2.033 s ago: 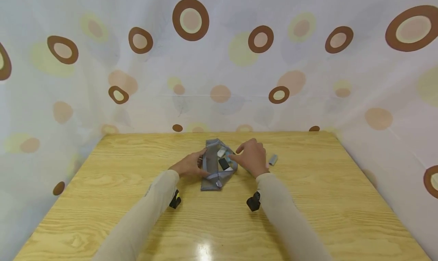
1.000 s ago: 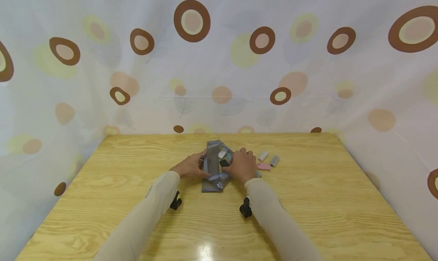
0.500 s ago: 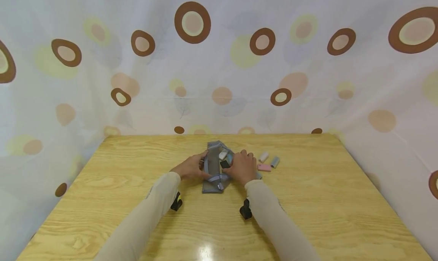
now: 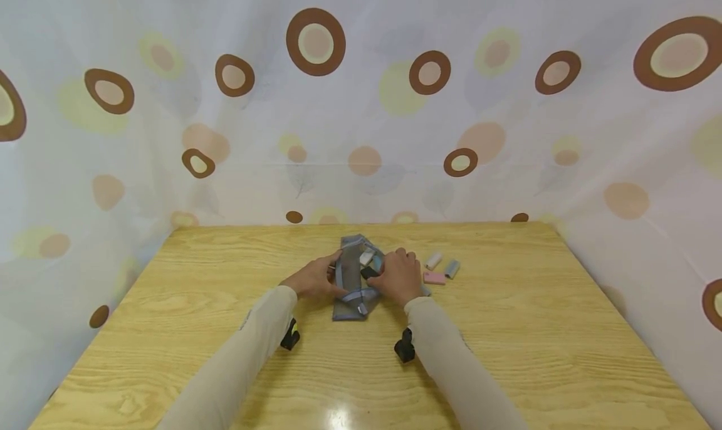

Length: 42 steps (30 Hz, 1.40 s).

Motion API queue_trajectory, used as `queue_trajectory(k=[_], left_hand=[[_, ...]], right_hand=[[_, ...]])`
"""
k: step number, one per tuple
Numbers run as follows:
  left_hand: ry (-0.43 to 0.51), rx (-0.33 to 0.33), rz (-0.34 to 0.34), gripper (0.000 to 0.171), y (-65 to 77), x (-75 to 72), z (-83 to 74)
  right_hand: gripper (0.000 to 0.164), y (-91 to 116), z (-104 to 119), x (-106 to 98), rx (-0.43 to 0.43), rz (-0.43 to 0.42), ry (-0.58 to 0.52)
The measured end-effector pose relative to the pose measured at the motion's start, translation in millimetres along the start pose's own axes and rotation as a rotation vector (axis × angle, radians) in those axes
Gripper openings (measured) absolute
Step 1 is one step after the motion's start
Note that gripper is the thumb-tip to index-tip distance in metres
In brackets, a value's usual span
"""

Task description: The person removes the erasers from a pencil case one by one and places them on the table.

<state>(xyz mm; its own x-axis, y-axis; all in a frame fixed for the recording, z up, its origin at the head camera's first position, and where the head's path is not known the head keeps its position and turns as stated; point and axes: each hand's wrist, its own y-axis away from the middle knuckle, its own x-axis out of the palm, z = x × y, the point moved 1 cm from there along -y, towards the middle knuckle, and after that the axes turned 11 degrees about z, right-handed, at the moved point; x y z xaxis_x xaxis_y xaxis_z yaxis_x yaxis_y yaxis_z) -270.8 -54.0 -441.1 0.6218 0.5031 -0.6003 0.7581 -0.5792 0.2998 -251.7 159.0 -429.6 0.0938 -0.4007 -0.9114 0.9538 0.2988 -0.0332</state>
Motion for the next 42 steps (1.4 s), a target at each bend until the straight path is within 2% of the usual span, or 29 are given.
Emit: queue_trajectory(k=[4,12,18,23,35,42], left_hand=[[0.008,-0.001,0.002,0.103,2.0,0.2,-1.5],[-0.009,0.013,0.002,0.101,4.2,0.7,-3.9],[0.032,-0.003,-0.008,0.103,2.9,0.4,-1.7],[0.010,-0.006,-0.011,0.104,2.3,1.2,-2.7],[-0.015,-0.017,-0.003,0.104,4.0,0.9,-2.6],[-0.005,-0.024,-0.001,0.103,6.2,1.3,-5.5]], right_hand=[[0.023,1.2,0.9,-6.0,-0.034,0.011,-0.007],[0.024,3.7,0.7,-21.3,0.007,0.067,-0.034],[0.020,4.7,-2.2,-34.6,-0.088,0.061,-0.092],[0.017,9.2,-7.6,-45.9,-0.100,0.054,-0.060],[0.017,24.9,-31.8,-71.5,-0.105,0.019,-0.059],[0.019,36.5,-55.5,-80.4,-0.057,0.021,-0.083]])
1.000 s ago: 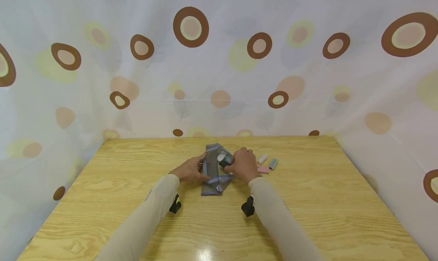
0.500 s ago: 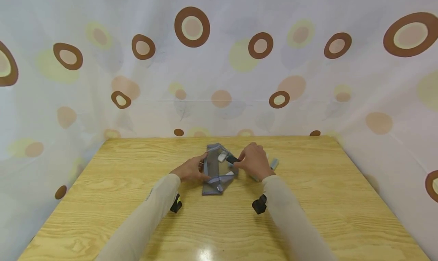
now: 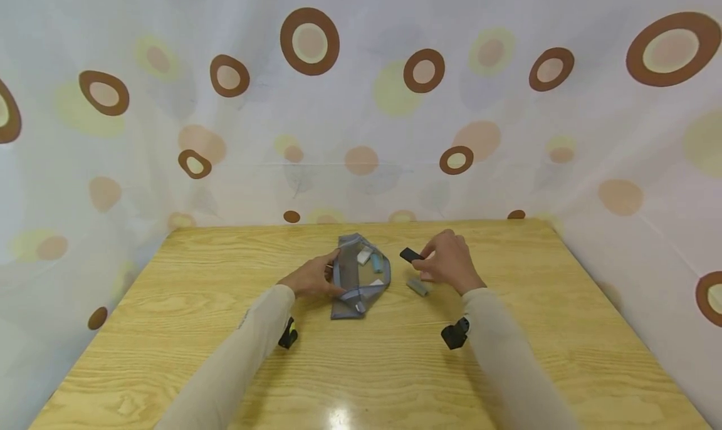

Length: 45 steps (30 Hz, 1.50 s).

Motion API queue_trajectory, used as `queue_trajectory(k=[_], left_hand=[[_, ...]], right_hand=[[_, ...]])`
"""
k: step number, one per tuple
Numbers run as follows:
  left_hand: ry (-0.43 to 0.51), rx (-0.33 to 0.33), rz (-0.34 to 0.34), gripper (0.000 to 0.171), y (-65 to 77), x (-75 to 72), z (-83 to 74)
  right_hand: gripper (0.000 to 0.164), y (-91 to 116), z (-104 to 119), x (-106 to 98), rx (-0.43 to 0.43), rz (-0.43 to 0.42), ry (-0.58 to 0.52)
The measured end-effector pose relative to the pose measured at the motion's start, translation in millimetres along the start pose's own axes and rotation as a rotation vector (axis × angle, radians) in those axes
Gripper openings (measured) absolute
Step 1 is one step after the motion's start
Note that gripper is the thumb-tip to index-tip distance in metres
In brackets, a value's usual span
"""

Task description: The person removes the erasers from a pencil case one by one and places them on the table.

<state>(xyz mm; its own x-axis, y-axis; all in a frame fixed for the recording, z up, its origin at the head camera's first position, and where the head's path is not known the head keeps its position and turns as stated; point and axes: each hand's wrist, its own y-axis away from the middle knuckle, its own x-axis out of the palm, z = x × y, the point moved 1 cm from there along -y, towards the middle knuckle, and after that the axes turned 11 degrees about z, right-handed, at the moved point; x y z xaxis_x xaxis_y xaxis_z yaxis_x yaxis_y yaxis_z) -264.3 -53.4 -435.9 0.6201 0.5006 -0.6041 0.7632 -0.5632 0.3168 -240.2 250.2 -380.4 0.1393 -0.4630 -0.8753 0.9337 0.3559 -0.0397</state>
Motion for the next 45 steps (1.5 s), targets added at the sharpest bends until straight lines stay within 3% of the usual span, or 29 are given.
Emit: queue_trajectory(k=[9,27,45], left_hand=[[0.017,0.007,-0.007,0.105,-1.2,-0.1,4.9],[0.015,0.015,-0.003,0.105,-3.5,0.3,3.9],[-0.001,0.023,-0.002,0.105,-2.6,-1.4,2.9]], right_hand=[[0.019,12.1,-20.6,-5.2,0.019,0.037,-0.023],[0.021,34.9,-45.9,-2.0,0.102,0.205,-0.057],[0.020,43.1,-52.5,1.9,0.122,0.235,-0.045]])
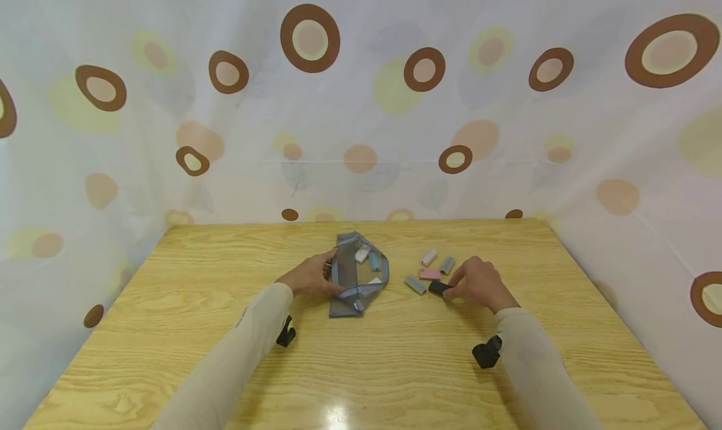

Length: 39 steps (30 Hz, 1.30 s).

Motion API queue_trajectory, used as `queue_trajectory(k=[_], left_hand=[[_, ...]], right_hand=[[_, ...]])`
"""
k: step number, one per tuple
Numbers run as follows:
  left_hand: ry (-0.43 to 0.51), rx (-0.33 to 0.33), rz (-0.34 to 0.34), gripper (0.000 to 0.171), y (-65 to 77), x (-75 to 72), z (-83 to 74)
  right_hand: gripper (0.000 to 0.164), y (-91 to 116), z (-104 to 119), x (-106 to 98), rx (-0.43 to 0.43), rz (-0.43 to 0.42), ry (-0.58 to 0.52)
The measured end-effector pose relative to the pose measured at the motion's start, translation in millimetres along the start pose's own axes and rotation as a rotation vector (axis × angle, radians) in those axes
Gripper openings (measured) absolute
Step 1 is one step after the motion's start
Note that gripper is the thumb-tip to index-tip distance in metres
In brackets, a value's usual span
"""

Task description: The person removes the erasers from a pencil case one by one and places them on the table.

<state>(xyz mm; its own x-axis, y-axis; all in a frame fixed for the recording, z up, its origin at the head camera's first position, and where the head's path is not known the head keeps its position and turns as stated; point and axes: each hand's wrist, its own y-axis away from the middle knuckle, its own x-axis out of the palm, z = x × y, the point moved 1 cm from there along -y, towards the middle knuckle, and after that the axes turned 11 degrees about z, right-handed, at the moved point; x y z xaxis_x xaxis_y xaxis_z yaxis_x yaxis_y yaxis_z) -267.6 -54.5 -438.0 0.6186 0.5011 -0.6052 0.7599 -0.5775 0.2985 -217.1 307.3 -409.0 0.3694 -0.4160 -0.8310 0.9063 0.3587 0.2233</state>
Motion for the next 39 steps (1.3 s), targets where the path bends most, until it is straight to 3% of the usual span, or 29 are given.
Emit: queue_trajectory(k=[22,39], left_hand=[[0.007,0.009,0.003,0.103,1.4,1.0,-1.4],[0.024,0.004,0.008,0.105,-0.8,0.7,1.6]], right_hand=[[0.021,-1.1,-8.1,7.1,0.024,0.003,0.024],[0.023,1.5,-2.0,5.4,0.047,0.026,0.026]])
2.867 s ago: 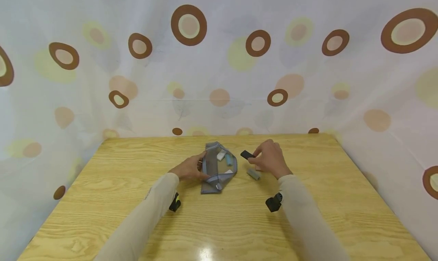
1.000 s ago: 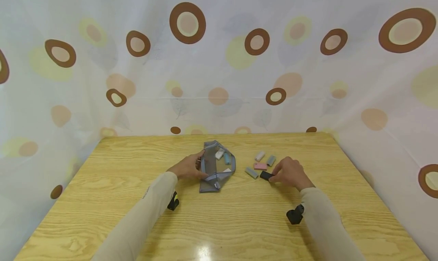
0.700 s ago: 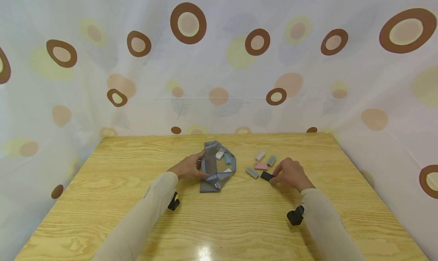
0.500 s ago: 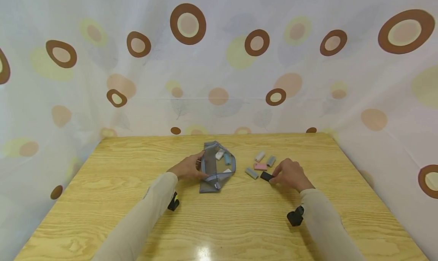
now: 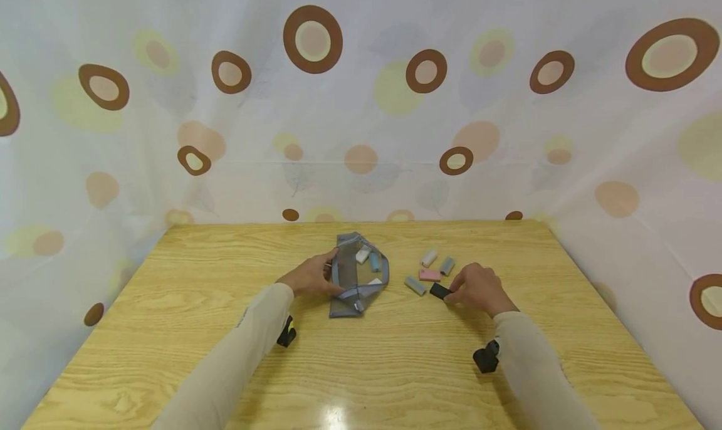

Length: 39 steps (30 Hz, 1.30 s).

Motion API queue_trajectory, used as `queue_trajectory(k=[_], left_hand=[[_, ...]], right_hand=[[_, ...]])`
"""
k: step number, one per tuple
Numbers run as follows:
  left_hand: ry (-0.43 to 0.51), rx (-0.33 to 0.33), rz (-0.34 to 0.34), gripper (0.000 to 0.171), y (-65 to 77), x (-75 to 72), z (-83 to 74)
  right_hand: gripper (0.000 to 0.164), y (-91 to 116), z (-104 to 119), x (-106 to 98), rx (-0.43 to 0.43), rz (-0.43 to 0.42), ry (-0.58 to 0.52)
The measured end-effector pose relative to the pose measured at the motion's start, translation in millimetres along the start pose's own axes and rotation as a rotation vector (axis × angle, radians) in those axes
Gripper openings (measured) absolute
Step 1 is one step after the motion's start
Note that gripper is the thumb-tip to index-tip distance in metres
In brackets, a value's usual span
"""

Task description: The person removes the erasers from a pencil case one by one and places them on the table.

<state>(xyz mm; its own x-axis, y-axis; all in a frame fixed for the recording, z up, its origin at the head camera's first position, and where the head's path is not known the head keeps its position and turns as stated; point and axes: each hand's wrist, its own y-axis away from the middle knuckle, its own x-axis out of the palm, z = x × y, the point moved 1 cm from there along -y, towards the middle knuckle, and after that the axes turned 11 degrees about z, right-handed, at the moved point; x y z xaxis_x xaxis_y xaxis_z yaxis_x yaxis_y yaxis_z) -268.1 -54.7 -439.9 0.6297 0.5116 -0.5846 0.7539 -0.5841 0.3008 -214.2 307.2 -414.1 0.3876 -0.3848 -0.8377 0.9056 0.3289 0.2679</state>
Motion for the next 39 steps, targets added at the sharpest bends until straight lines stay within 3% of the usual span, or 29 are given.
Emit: queue_trajectory(k=[18,39], left_hand=[[-0.008,0.003,-0.005,0.104,3.6,-0.3,-3.9],[-0.026,0.002,-0.005,0.104,3.1,-0.1,-3.2]], right_hand=[[0.025,-0.6,3.1,-0.1,0.072,0.006,0.020],[0.028,2.3,3.7,1.6,0.088,0.007,0.008]])
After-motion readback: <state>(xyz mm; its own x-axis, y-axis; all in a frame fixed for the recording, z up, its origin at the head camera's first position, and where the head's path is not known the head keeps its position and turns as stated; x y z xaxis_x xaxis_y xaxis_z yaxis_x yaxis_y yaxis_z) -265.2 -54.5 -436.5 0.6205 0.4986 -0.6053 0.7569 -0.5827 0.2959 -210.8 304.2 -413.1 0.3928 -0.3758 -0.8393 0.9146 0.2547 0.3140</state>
